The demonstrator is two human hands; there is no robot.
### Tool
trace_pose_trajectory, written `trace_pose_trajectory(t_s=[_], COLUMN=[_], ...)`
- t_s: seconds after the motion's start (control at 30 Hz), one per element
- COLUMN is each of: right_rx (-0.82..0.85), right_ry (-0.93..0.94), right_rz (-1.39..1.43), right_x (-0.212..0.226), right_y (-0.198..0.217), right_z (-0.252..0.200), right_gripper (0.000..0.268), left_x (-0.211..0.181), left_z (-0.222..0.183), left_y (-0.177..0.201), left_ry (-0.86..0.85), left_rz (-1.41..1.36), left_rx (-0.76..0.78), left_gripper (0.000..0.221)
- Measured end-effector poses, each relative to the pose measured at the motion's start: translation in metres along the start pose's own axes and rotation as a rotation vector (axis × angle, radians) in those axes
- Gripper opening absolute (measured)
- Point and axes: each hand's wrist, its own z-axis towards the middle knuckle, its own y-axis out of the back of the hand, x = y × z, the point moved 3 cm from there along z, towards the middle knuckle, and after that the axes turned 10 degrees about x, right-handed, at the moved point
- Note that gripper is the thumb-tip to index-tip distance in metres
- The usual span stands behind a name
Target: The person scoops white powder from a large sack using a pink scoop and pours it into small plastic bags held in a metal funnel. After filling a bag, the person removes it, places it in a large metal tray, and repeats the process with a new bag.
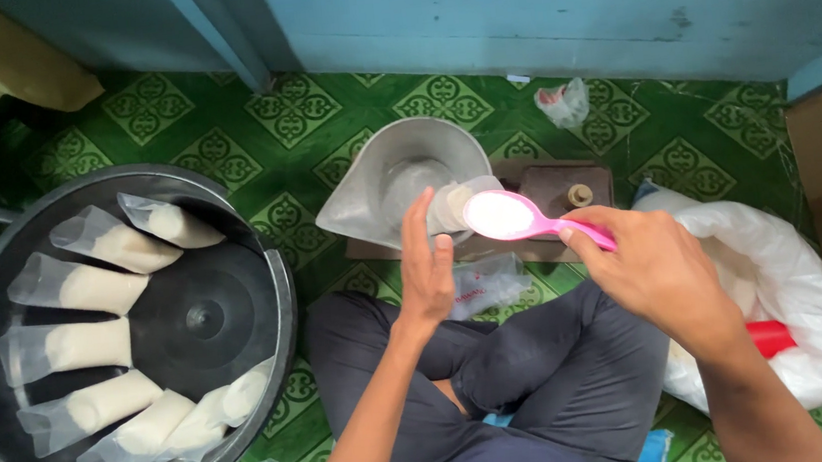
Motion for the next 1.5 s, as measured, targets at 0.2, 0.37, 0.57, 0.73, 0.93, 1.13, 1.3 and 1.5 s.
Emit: trace_pose_trajectory(t_s=[0.2,0.37,0.57,0.73,0.93,1.13,1.3,1.5], right_rx=[-0.021,-0.01,-0.049,-0.089,-0.379,-0.622,-0.696,-0.641], right_ry=[0.101,0.13,0.232,0.326,0.55,0.656,0.675,0.65], right_rz=[-0.032,-0.076,-0.24,-0.34,-0.536,-0.756,-0.767,-0.695], right_x=[0.009,0.016,0.021,0.013,0.002,-0.003,-0.005,-0.014], right_y=[-0.002,-0.007,-0.015,-0.027,-0.044,-0.055,-0.059,-0.056], right_z=[0.025,0.043,0.054,0.075,0.086,0.079,0.075,0.074], right_gripper=[0.04,0.04,0.038,0.036,0.026,0.011,0.017,0.01], left_x=[0.012,0.016,0.019,0.019,0.016,0.015,0.017,0.006], left_z=[0.003,0.005,0.008,0.011,0.012,0.013,0.011,0.011], left_y=[-0.011,-0.014,-0.015,-0.017,-0.015,-0.014,-0.015,-0.011], left_ry=[-0.053,-0.016,0.003,0.018,0.024,0.03,0.038,0.041], left_rz=[-0.069,-0.149,-0.18,-0.195,-0.217,-0.207,-0.216,-0.202], left_rx=[0.067,0.097,0.12,0.124,0.127,0.125,0.107,0.11], left_gripper=[0.082,0.097,0.103,0.104,0.104,0.104,0.102,0.104])
